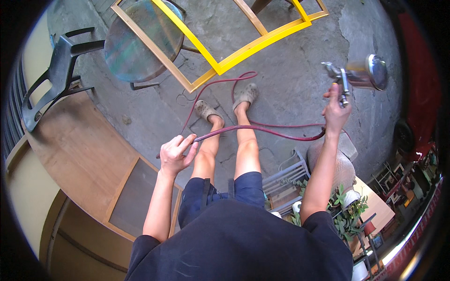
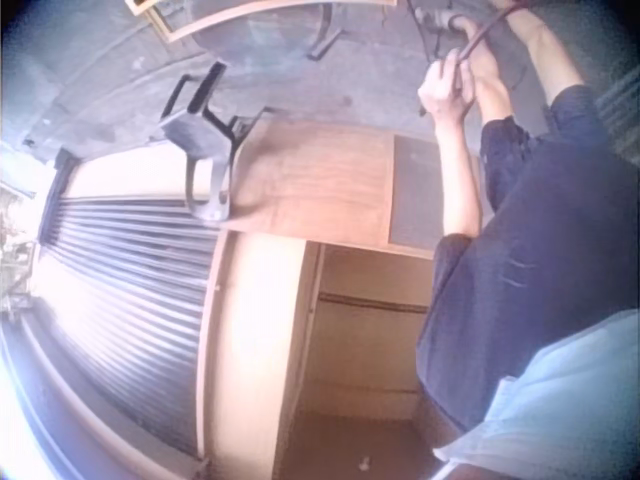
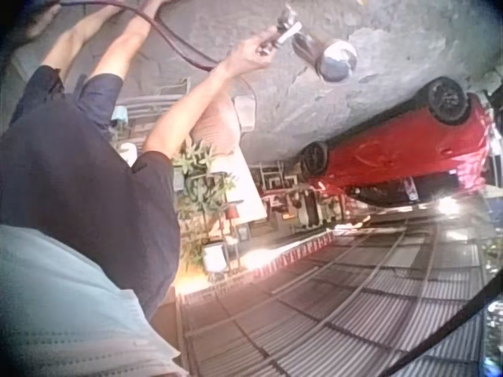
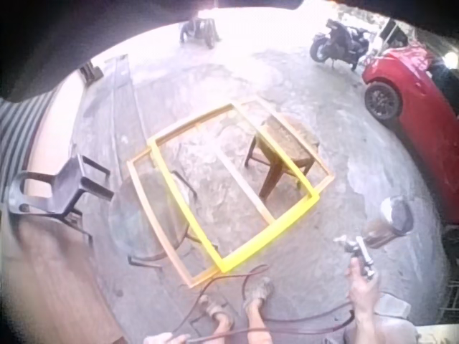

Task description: The person uses a spray gun to apply yellow paint to a wooden frame resting on a stool. They move around the frame to cover all sides, then briefly inspect a finished gold frame on a table before returning to the yellow frame to continue spraying.

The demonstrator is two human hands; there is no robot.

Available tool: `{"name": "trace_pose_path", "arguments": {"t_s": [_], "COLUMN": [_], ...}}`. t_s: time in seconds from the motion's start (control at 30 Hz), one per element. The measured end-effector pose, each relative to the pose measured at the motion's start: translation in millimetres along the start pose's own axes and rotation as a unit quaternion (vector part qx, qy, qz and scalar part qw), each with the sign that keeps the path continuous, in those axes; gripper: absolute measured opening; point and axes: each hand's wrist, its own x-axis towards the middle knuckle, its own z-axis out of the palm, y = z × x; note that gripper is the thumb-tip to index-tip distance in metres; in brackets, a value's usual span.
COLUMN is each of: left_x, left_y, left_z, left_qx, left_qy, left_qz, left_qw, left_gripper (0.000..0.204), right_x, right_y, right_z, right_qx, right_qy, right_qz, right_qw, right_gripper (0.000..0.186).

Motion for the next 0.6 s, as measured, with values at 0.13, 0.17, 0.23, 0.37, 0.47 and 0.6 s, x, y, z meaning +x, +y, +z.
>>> {"name": "trace_pose_path", "arguments": {"t_s": [0.13, 0.17, 0.23, 0.37, 0.47, 0.6], "left_x": [-10, -12, -15, -19, -19, -13], "left_y": [-18, -22, -28, -32, -32, -27], "left_z": [-15, -19, -26, -36, -42, -44], "left_qx": [0.014, 0.017, 0.021, 0.035, 0.049, 0.063], "left_qy": [0.000, 0.004, 0.009, 0.009, 0.010, 0.007], "left_qz": [-0.014, -0.017, -0.026, -0.058, -0.065, -0.071], "left_qw": [1.000, 1.000, 0.999, 0.998, 0.997, 0.995], "left_gripper": [0.018, 0.017, 0.014, 0.010, 0.009, 0.009], "right_x": [-42, -54, -75, -103, -107, -90], "right_y": [6, 4, -2, -22, -36, -44], "right_z": [25, 29, 34, 38, 37, 44], "right_qx": [-0.001, -0.005, -0.005, 0.028, 0.039, 0.011], "right_qy": [-0.116, -0.145, -0.192, -0.254, -0.315, -0.354], "right_qz": [-0.021, -0.009, 0.000, -0.009, -0.001, -0.021], "right_qw": [0.993, 0.989, 0.981, 0.967, 0.948, 0.935], "right_gripper": [0.035, 0.034, 0.032, 0.029, 0.026, 0.025]}}
